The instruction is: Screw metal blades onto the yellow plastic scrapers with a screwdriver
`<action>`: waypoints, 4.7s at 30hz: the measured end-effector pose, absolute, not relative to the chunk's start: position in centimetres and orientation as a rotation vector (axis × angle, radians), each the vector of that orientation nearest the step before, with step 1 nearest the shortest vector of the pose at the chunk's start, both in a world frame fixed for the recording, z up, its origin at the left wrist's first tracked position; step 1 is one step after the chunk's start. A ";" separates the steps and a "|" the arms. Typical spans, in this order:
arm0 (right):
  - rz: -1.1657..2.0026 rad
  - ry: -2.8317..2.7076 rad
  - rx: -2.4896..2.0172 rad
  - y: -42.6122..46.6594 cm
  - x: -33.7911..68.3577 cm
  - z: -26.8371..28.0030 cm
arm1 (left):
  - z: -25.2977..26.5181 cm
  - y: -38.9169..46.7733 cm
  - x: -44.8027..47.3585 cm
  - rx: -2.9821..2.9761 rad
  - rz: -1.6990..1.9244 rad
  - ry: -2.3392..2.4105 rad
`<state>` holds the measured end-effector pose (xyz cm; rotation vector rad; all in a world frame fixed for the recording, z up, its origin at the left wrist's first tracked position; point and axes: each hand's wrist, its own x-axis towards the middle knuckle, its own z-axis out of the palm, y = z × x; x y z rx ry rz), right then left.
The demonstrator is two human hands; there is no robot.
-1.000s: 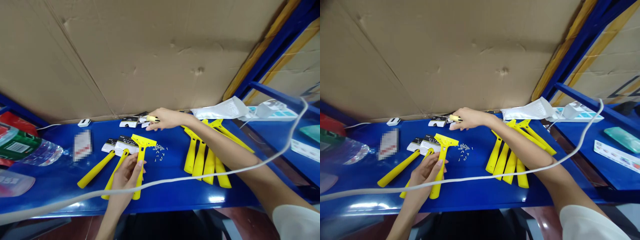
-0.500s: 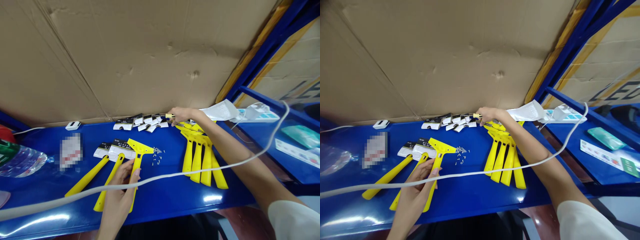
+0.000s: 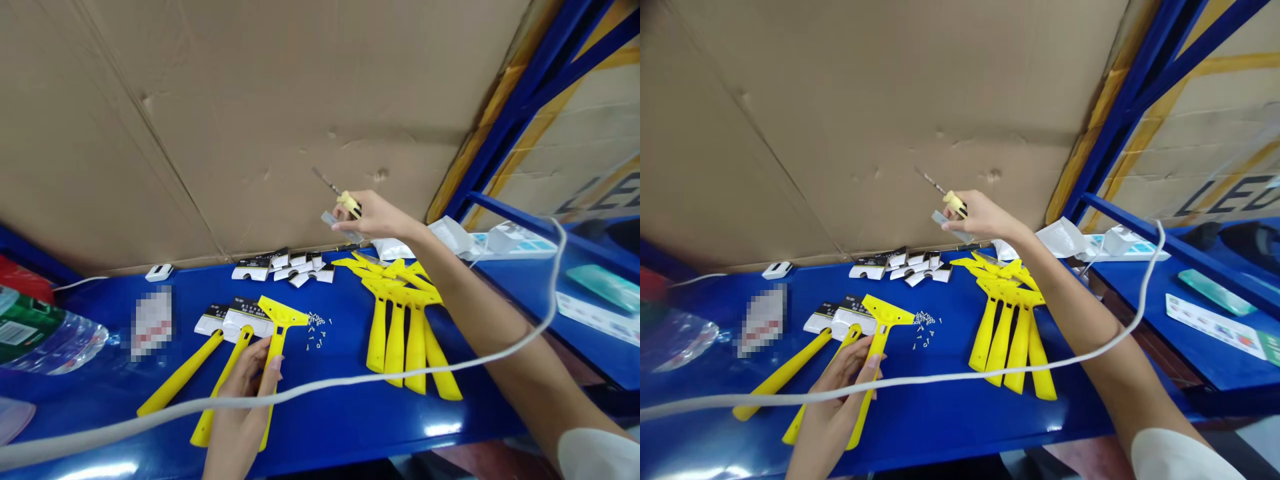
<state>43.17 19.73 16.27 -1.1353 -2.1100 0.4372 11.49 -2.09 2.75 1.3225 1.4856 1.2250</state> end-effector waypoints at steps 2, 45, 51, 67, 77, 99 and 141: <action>0.447 -1.898 -0.983 18.6 42.8 17.6 | 3.0 -2.2 12.0 1.243 1.265 1.503; 1.157 -2.460 -0.886 15.5 34.6 13.6 | 5.9 5.6 15.9 1.049 0.934 1.087; 1.182 -2.481 -0.862 15.6 34.9 13.7 | 5.7 5.9 15.6 1.043 0.957 1.099; 0.683 -2.638 -1.607 24.0 45.0 9.6 | 6.4 6.1 15.5 0.948 0.942 1.194; 0.619 -2.583 -1.353 23.4 44.8 10.7 | 5.7 6.3 15.6 0.929 0.911 1.170; 1.525 -1.900 -0.714 15.7 40.0 17.4 | 5.6 5.9 15.5 0.959 0.880 1.142; 1.213 -2.405 -0.936 15.9 35.1 13.1 | 5.2 5.9 15.8 0.934 1.050 0.917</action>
